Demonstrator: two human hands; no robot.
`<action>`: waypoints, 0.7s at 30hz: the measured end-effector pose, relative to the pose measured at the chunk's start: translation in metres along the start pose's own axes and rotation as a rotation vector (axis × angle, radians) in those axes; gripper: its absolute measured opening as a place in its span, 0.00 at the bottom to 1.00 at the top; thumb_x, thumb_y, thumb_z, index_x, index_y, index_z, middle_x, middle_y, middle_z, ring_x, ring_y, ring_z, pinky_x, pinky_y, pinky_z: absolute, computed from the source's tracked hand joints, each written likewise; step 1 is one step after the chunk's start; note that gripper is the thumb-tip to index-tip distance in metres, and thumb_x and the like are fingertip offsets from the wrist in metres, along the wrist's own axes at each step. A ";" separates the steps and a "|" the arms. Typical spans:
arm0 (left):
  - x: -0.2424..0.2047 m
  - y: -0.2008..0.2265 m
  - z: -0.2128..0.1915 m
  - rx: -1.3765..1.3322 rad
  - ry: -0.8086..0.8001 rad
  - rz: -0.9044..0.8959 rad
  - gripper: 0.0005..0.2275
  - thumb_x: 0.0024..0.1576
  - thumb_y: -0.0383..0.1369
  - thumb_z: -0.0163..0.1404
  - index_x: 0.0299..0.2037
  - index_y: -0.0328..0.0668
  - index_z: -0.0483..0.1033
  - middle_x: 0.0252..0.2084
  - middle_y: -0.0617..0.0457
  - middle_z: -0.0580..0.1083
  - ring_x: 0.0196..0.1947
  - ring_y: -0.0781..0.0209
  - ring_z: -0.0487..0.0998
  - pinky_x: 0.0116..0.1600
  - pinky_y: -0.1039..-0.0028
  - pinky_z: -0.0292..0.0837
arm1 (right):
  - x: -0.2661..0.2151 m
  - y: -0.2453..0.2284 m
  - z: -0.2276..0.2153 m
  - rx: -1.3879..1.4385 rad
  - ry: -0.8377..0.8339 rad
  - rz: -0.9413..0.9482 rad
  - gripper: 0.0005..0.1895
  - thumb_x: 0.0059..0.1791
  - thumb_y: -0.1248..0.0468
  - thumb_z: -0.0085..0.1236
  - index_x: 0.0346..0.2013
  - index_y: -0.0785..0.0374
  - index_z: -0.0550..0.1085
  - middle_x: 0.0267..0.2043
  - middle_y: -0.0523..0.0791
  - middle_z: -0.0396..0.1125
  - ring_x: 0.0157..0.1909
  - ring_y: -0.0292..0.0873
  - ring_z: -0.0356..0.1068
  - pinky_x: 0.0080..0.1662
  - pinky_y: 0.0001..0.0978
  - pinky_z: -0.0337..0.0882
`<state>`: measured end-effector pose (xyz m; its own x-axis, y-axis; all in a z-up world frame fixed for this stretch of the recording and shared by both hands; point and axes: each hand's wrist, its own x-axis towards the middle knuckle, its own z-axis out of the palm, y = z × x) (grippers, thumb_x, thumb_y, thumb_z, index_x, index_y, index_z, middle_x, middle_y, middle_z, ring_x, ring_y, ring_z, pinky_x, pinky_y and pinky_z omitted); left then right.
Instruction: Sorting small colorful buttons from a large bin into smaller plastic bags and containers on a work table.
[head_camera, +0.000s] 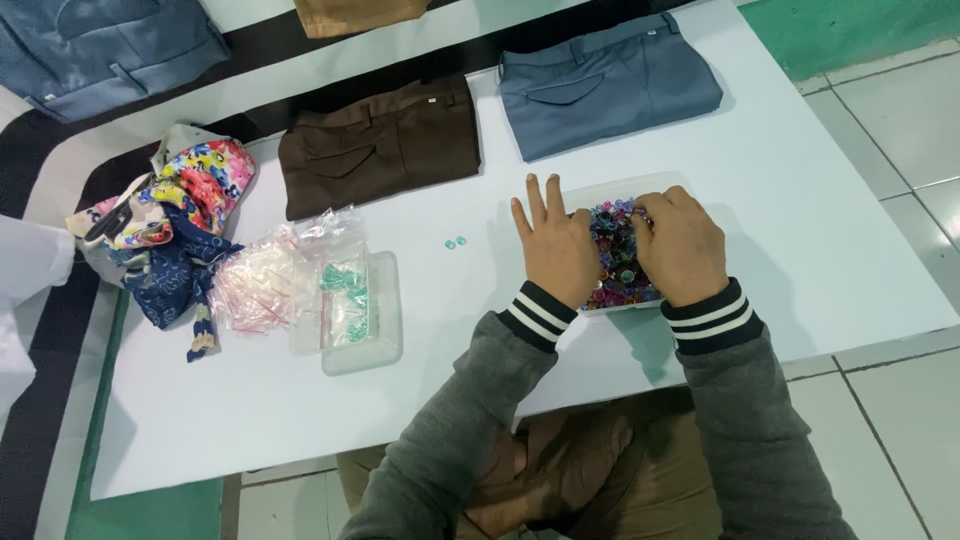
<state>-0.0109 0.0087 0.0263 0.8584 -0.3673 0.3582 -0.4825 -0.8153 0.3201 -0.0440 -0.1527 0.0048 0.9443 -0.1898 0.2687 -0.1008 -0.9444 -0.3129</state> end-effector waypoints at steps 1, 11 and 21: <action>0.000 0.003 0.002 0.001 0.003 -0.001 0.09 0.50 0.22 0.58 0.40 0.33 0.83 0.66 0.28 0.61 0.75 0.23 0.48 0.72 0.30 0.39 | -0.001 -0.006 -0.005 0.000 0.001 -0.003 0.09 0.57 0.61 0.56 0.49 0.57 0.80 0.39 0.44 0.69 0.44 0.46 0.74 0.38 0.42 0.78; 0.000 0.003 0.022 0.113 0.094 0.030 0.02 0.46 0.24 0.64 0.27 0.35 0.84 0.64 0.32 0.65 0.74 0.26 0.50 0.73 0.33 0.33 | 0.000 -0.014 -0.015 0.143 -0.072 -0.024 0.13 0.55 0.63 0.58 0.53 0.62 0.79 0.42 0.49 0.68 0.49 0.55 0.72 0.42 0.50 0.78; 0.000 -0.024 0.028 0.007 0.214 0.141 0.09 0.56 0.38 0.59 0.33 0.46 0.74 0.29 0.55 0.69 0.42 0.53 0.72 0.51 0.60 0.61 | 0.002 -0.018 -0.009 0.108 -0.161 -0.235 0.14 0.52 0.66 0.57 0.52 0.60 0.80 0.49 0.50 0.70 0.54 0.56 0.69 0.47 0.50 0.77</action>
<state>0.0061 0.0157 -0.0058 0.7261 -0.3752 0.5762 -0.5927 -0.7663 0.2480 -0.0430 -0.1383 0.0192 0.9762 0.0834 0.2004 0.1520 -0.9219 -0.3564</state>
